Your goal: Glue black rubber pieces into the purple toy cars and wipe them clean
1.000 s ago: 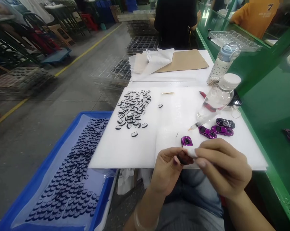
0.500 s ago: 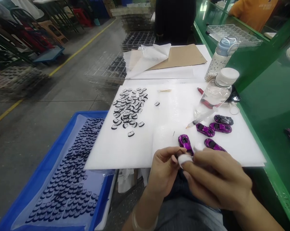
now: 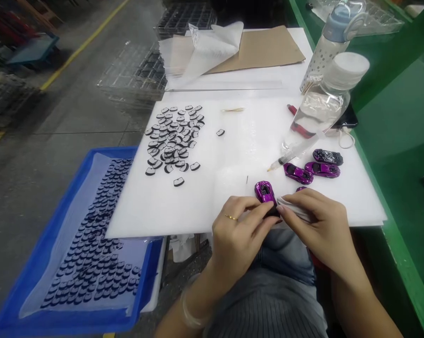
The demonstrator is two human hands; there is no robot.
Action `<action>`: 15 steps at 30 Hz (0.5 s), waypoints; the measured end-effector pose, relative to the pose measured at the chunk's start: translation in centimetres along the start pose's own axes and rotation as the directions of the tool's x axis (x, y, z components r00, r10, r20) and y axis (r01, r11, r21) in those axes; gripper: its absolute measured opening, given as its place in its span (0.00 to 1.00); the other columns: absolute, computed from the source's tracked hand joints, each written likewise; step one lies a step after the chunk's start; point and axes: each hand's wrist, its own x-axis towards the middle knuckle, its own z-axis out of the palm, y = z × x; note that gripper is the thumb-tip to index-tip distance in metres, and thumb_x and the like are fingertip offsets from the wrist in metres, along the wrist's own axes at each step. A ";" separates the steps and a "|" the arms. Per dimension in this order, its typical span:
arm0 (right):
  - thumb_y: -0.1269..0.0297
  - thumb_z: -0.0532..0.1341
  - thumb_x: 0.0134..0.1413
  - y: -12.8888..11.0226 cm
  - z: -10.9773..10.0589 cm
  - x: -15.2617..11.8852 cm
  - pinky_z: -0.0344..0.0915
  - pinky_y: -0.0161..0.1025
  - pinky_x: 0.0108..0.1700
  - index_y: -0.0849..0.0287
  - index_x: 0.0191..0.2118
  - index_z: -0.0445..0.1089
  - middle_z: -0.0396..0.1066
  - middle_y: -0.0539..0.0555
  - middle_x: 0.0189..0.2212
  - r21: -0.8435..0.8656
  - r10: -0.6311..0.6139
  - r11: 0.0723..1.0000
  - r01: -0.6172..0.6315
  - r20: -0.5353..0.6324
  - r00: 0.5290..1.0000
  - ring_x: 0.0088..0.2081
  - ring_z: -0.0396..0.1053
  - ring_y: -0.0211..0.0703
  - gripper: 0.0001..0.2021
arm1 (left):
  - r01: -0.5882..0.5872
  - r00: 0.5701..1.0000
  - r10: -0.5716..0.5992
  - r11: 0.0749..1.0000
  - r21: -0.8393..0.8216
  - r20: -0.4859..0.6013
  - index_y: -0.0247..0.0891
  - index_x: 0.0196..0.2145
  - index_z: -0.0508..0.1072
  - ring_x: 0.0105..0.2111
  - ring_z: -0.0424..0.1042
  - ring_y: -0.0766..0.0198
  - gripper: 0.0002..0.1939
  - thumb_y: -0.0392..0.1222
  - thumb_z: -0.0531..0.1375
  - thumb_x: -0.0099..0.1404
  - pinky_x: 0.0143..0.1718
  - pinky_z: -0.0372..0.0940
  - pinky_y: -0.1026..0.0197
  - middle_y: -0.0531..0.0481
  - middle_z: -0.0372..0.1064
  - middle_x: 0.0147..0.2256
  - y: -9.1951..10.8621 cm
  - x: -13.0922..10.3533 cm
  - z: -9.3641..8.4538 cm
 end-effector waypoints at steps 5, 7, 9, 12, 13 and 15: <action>0.65 0.66 0.61 0.2 0.1 -0.3 0.69 0.36 0.32 0.60 0.40 0.77 0.74 0.53 0.31 0.003 0.008 1.000 -0.008 0.010 1.000 0.32 0.73 0.39 0.05 | 0.131 0.990 -0.128 0.989 -0.061 0.058 0.39 0.44 0.80 0.37 0.76 0.62 0.08 0.39 0.66 0.67 0.39 0.74 0.60 0.48 0.75 0.38 -0.2 0.1 -0.4; 0.64 0.66 0.61 0.2 0.2 -0.3 0.68 0.36 0.32 0.60 0.40 0.76 0.74 0.53 0.32 0.011 0.019 1.000 -0.019 0.012 1.000 0.32 0.72 0.39 0.05 | 0.164 0.985 -0.159 0.984 -0.070 0.074 0.38 0.45 0.80 0.38 0.76 0.62 0.09 0.34 0.64 0.68 0.42 0.74 0.60 0.47 0.74 0.40 -0.1 0.2 -0.5; 0.65 0.66 0.61 0.2 0.2 -0.3 0.68 0.35 0.32 0.60 0.40 0.76 0.73 0.53 0.31 0.024 0.039 0.999 -0.039 0.021 0.999 0.32 0.72 0.39 0.05 | 0.181 0.981 -0.175 0.981 -0.067 0.087 0.38 0.44 0.80 0.40 0.77 0.61 0.09 0.33 0.63 0.67 0.44 0.75 0.58 0.45 0.75 0.44 -0.1 0.3 -0.6; 0.65 0.65 0.61 0.1 0.1 0.1 0.65 0.36 0.31 0.59 0.36 0.74 0.72 0.51 0.29 0.052 0.069 0.996 -0.072 0.060 0.996 0.30 0.70 0.39 0.04 | 0.206 0.974 -0.199 0.977 -0.056 0.111 0.39 0.43 0.80 0.44 0.77 0.58 0.08 0.33 0.63 0.67 0.48 0.75 0.54 0.43 0.76 0.49 -0.1 0.5 -0.6; 0.65 0.65 0.61 0.1 0.1 0.3 0.64 0.36 0.31 0.59 0.34 0.74 0.72 0.51 0.28 0.071 0.083 0.993 -0.089 0.086 0.993 0.30 0.70 0.39 0.04 | 0.210 0.972 -0.202 0.976 -0.058 0.119 0.39 0.44 0.79 0.45 0.78 0.56 0.08 0.33 0.63 0.67 0.49 0.75 0.53 0.43 0.77 0.50 -0.2 0.6 -0.7; 0.64 0.64 0.61 0.0 0.1 0.7 0.64 0.36 0.31 0.58 0.32 0.74 0.73 0.51 0.28 0.113 0.123 0.984 -0.141 0.155 0.980 0.30 0.70 0.39 0.07 | 0.212 0.968 -0.197 0.974 -0.085 0.154 0.40 0.45 0.79 0.48 0.77 0.54 0.09 0.34 0.63 0.67 0.51 0.75 0.52 0.43 0.77 0.51 -0.4 0.7 -0.9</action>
